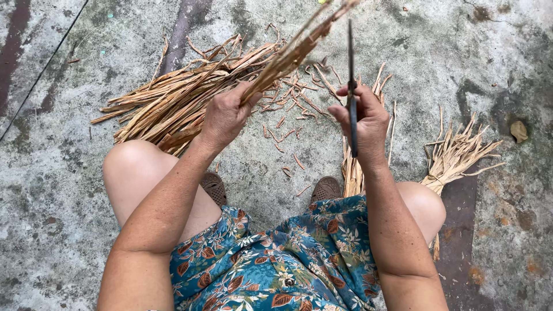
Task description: The person sits on a concrete floor and uses shears to trim and split dried plant stalks. They repeatedly pick up stalks, cut them into shorter lengths, and separate the fibers, placing the trimmed pieces into a growing pile.
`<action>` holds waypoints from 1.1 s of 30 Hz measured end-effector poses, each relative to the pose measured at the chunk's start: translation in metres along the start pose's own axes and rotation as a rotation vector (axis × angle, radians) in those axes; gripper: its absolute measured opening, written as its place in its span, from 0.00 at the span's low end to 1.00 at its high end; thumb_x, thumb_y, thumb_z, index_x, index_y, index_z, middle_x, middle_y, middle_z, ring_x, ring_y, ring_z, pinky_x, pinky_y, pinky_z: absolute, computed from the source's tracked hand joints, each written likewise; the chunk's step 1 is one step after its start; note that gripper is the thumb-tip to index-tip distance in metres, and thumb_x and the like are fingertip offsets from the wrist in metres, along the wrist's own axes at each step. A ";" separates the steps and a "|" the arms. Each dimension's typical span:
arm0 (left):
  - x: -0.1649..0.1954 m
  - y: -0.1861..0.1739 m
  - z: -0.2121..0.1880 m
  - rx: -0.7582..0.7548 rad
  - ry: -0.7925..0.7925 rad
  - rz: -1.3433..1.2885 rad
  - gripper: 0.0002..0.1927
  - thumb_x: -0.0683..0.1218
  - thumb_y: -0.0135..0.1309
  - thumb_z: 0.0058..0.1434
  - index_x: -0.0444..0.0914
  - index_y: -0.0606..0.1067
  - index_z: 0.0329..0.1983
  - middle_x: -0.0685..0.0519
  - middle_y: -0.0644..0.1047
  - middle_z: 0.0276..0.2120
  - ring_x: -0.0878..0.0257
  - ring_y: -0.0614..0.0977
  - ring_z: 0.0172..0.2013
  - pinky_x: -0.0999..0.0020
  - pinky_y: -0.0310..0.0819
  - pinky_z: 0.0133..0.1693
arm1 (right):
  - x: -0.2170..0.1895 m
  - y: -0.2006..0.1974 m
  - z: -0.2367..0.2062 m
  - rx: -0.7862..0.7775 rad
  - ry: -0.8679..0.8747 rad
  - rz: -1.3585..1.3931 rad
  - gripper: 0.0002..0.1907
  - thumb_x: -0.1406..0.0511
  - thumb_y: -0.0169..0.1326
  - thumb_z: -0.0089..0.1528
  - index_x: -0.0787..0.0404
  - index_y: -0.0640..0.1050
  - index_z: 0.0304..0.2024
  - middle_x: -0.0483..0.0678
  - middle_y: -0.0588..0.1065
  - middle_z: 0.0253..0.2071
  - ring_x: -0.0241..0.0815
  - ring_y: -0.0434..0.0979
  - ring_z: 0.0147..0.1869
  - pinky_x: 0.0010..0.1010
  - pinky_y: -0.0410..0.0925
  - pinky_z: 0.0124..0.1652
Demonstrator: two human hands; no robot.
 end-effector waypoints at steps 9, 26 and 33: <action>0.001 -0.004 -0.003 -0.016 0.025 -0.169 0.17 0.57 0.48 0.75 0.41 0.77 0.48 0.57 0.73 0.21 0.69 0.76 0.22 0.68 0.70 0.23 | 0.005 0.001 0.004 -0.092 -0.025 -0.100 0.25 0.54 0.70 0.61 0.56 0.78 0.56 0.34 0.69 0.29 0.25 0.72 0.36 0.18 0.66 0.37; 0.016 -0.001 -0.005 -0.085 0.084 -0.070 0.12 0.53 0.55 0.73 0.41 0.78 0.48 0.52 0.79 0.24 0.66 0.81 0.25 0.64 0.75 0.28 | 0.016 -0.009 0.009 -0.063 0.131 -0.215 0.25 0.54 0.69 0.59 0.54 0.78 0.55 0.37 0.72 0.26 0.25 0.73 0.34 0.18 0.66 0.33; 0.003 0.004 -0.005 -0.142 -0.068 -0.195 0.13 0.54 0.55 0.71 0.41 0.80 0.47 0.56 0.74 0.18 0.71 0.75 0.21 0.69 0.71 0.25 | 0.007 -0.006 0.007 -0.031 0.028 -0.050 0.20 0.58 0.71 0.59 0.58 0.80 0.49 0.36 0.75 0.31 0.22 0.74 0.36 0.15 0.68 0.34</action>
Point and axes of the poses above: each hand's wrist, its own z-axis towards the middle knuckle, its own y-axis out of the palm, x = y × z, the point moved 9 cm from there along z, towards the middle knuckle
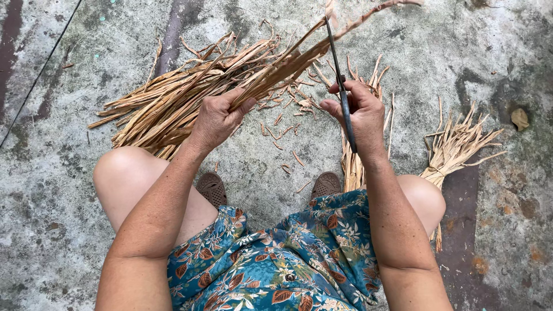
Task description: The person sits on a concrete floor and uses shears to trim and split dried plant stalks. They repeatedly pick up stalks, cut them into shorter lengths, and separate the fibers, placing the trimmed pieces into a growing pile.
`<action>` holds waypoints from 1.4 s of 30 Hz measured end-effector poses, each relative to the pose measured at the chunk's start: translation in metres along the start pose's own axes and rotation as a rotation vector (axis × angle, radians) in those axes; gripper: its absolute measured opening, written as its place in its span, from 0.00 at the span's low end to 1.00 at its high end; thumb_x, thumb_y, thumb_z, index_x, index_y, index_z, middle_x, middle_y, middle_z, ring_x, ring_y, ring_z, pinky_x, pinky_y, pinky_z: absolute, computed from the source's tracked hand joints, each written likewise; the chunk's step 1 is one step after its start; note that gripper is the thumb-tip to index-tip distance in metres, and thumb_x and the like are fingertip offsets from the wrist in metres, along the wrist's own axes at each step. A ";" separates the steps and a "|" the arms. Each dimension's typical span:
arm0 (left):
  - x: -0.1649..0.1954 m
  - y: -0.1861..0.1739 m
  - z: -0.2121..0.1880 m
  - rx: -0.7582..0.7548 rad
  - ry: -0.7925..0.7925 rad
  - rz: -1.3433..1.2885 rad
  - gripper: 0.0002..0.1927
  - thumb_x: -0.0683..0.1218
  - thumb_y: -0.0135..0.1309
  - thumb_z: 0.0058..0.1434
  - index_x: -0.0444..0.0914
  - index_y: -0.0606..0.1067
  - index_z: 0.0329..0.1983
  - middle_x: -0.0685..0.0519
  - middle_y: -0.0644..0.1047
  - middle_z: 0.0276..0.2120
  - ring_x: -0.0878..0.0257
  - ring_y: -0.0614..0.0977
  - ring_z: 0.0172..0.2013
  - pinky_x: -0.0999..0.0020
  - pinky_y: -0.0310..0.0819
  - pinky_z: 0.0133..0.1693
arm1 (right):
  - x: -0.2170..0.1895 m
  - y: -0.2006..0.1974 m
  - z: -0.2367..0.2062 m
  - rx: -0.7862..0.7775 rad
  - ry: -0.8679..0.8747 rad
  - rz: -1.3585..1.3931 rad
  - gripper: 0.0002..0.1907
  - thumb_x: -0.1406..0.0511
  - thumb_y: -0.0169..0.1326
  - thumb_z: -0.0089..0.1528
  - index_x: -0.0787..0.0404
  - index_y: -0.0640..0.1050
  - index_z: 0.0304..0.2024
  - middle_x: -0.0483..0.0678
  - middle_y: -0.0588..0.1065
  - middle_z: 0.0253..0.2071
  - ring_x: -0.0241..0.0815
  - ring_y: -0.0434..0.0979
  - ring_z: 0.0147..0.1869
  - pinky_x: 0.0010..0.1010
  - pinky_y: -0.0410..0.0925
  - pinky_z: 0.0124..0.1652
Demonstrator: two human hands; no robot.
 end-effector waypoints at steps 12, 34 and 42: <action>-0.033 -0.004 0.001 0.021 -0.168 -0.398 0.18 0.58 0.54 0.69 0.40 0.81 0.46 0.63 0.69 0.17 0.75 0.70 0.20 0.76 0.65 0.22 | 0.001 0.006 -0.003 -0.060 0.019 -0.101 0.27 0.48 0.68 0.58 0.54 0.78 0.52 0.34 0.68 0.27 0.24 0.68 0.32 0.17 0.64 0.32; -0.043 -0.005 -0.002 0.086 -0.191 -0.574 0.14 0.50 0.60 0.67 0.37 0.81 0.49 0.64 0.74 0.24 0.76 0.72 0.22 0.79 0.68 0.23 | 0.006 0.009 -0.011 -0.075 0.146 -0.264 0.23 0.51 0.71 0.54 0.49 0.82 0.48 0.32 0.72 0.22 0.23 0.69 0.28 0.20 0.60 0.29; -0.045 -0.004 -0.003 0.045 -0.211 -0.552 0.15 0.49 0.63 0.65 0.37 0.81 0.52 0.64 0.73 0.23 0.76 0.70 0.22 0.79 0.65 0.24 | 0.004 0.010 -0.008 -0.096 0.063 -0.271 0.26 0.52 0.72 0.53 0.51 0.81 0.50 0.32 0.70 0.21 0.23 0.69 0.28 0.19 0.61 0.29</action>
Point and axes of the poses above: each hand's wrist, its own z-axis towards the middle knuckle, its own y-axis out of the palm, x = y × z, the point moved 9 cm from there along z, towards the middle knuckle
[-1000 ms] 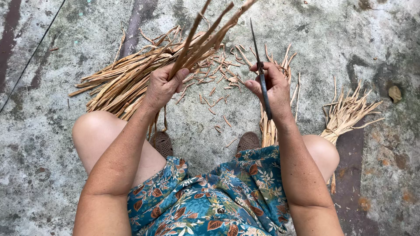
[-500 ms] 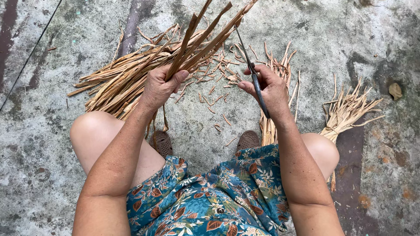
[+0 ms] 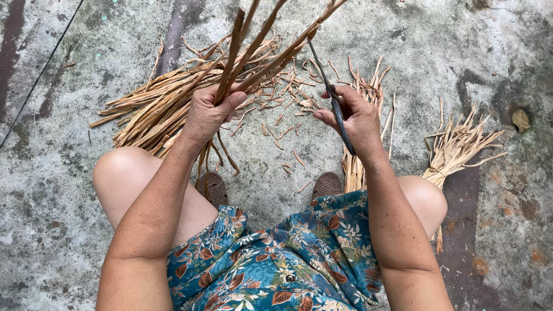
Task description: The person sits on a concrete floor and uses shears to trim and split dried plant stalks. They repeatedly pick up stalks, cut them into shorter lengths, and separate the fibers, placing the trimmed pieces into a growing pile.
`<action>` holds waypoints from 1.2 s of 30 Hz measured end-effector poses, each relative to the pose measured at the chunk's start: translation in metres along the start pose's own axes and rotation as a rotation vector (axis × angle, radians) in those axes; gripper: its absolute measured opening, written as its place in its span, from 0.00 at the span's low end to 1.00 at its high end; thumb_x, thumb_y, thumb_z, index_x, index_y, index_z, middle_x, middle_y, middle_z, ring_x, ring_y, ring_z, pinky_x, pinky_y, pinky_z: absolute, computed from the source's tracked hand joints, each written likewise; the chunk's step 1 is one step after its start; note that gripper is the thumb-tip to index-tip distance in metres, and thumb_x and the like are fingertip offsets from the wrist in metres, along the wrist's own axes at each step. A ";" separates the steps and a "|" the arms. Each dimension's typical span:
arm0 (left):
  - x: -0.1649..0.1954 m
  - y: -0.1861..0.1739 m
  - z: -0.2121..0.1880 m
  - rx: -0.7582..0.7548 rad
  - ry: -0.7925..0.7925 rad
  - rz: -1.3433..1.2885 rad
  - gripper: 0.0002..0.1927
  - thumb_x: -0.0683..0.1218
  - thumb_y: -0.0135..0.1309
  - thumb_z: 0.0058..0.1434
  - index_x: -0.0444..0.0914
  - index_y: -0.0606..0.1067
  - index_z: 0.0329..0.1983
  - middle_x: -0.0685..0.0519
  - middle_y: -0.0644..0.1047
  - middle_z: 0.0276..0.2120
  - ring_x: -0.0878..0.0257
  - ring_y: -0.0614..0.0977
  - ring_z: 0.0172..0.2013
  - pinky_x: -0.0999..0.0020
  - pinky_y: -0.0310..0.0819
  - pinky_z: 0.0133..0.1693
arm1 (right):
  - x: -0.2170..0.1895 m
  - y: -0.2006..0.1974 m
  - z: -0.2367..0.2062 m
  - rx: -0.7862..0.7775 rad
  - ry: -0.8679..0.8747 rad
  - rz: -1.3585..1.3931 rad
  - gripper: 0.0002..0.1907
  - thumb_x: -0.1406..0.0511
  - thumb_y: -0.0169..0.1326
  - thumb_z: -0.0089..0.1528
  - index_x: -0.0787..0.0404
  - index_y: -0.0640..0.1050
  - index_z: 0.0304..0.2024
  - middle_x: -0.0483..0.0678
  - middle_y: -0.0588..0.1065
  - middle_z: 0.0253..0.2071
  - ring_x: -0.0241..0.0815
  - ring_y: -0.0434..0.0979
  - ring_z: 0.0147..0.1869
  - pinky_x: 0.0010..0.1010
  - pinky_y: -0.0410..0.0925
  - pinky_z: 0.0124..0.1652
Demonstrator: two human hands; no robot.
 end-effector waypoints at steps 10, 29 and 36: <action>-0.007 0.006 0.001 -0.066 -0.015 0.055 0.16 0.49 0.64 0.63 0.38 0.82 0.51 0.62 0.74 0.22 0.76 0.70 0.21 0.78 0.63 0.22 | -0.002 -0.003 0.001 0.005 -0.047 0.004 0.27 0.51 0.71 0.55 0.53 0.80 0.52 0.34 0.74 0.23 0.23 0.70 0.29 0.18 0.64 0.31; -0.003 -0.003 0.003 -0.022 -0.002 0.060 0.13 0.47 0.63 0.65 0.37 0.82 0.49 0.63 0.74 0.23 0.76 0.71 0.21 0.79 0.64 0.23 | -0.002 0.002 0.001 -0.001 -0.047 0.006 0.25 0.50 0.71 0.55 0.52 0.80 0.49 0.37 0.77 0.26 0.24 0.76 0.32 0.21 0.67 0.33; -0.005 0.001 0.000 -0.055 0.015 0.138 0.13 0.48 0.63 0.65 0.38 0.82 0.51 0.63 0.77 0.24 0.76 0.71 0.23 0.78 0.65 0.24 | 0.008 0.001 0.002 -0.029 0.057 -0.052 0.23 0.50 0.71 0.55 0.51 0.81 0.46 0.38 0.71 0.21 0.26 0.70 0.28 0.24 0.62 0.30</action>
Point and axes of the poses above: each hand's wrist, its own z-axis towards the middle knuckle, its own y-axis out of the palm, x = y × z, the point moved 9 cm from there along z, towards the middle knuckle
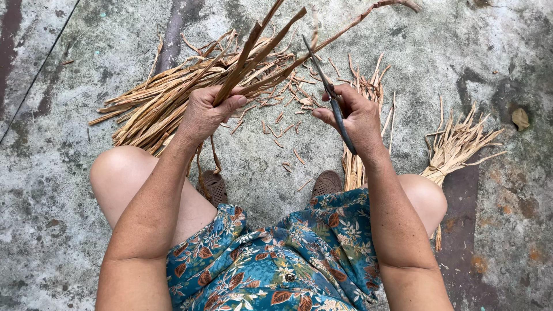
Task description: The person sits on a concrete floor and uses shears to trim and split dried plant stalks. They repeatedly pick up stalks, cut them into shorter lengths, and separate the fibers, placing the trimmed pieces into a growing pile.
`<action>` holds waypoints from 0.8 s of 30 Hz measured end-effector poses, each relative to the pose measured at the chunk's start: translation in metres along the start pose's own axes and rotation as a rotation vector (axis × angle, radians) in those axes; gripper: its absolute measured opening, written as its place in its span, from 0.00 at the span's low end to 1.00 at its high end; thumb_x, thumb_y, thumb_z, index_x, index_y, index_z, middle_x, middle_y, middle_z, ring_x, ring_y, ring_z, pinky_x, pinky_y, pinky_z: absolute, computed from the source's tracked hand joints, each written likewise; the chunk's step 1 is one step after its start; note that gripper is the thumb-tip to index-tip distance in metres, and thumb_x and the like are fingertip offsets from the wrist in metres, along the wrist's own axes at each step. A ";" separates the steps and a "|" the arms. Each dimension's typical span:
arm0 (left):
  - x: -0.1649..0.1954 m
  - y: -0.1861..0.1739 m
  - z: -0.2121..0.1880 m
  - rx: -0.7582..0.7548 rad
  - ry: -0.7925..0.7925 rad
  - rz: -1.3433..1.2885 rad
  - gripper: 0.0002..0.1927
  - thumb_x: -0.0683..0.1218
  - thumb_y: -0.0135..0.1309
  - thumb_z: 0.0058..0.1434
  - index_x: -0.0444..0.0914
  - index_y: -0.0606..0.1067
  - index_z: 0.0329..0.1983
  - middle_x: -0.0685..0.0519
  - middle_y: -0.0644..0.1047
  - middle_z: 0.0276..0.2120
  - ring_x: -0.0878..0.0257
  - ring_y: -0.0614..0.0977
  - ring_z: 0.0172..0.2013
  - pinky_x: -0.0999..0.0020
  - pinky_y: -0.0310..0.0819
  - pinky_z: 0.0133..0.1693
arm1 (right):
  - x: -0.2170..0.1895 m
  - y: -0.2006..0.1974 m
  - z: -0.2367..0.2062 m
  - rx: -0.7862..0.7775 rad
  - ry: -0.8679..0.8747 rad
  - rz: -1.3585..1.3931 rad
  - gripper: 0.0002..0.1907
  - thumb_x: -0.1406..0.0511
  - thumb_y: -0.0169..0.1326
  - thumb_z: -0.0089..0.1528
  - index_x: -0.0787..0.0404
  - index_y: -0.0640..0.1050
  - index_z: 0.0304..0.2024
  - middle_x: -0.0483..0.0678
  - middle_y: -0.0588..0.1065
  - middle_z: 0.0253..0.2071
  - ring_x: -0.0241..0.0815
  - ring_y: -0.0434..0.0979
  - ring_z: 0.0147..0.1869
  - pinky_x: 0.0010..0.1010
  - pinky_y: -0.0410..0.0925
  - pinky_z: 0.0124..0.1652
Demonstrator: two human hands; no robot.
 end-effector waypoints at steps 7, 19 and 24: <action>-0.004 -0.007 0.002 0.047 -0.016 -0.067 0.13 0.48 0.63 0.65 0.37 0.82 0.50 0.63 0.75 0.24 0.76 0.71 0.22 0.78 0.64 0.22 | 0.012 -0.009 0.003 0.168 -0.063 0.342 0.20 0.52 0.66 0.61 0.56 0.78 0.47 0.37 0.69 0.23 0.26 0.71 0.25 0.21 0.65 0.25; -0.004 0.003 -0.004 -0.065 -0.075 -0.038 0.13 0.49 0.62 0.64 0.39 0.82 0.49 0.62 0.75 0.22 0.75 0.70 0.21 0.77 0.62 0.23 | 0.027 -0.022 0.011 0.090 -0.092 0.523 0.28 0.47 0.63 0.64 0.59 0.75 0.55 0.39 0.74 0.36 0.26 0.75 0.41 0.20 0.69 0.39; -0.007 0.000 -0.002 -0.044 -0.080 0.020 0.12 0.48 0.62 0.64 0.40 0.83 0.49 0.61 0.76 0.23 0.74 0.71 0.22 0.76 0.64 0.23 | 0.029 -0.024 0.009 0.112 -0.023 0.605 0.20 0.58 0.70 0.59 0.61 0.79 0.47 0.35 0.69 0.26 0.24 0.64 0.26 0.18 0.55 0.24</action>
Point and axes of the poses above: each hand's wrist, its own z-axis towards the middle knuckle, its own y-axis out of the palm, x = y × z, the point moved 9 cm from there along z, towards the middle knuckle
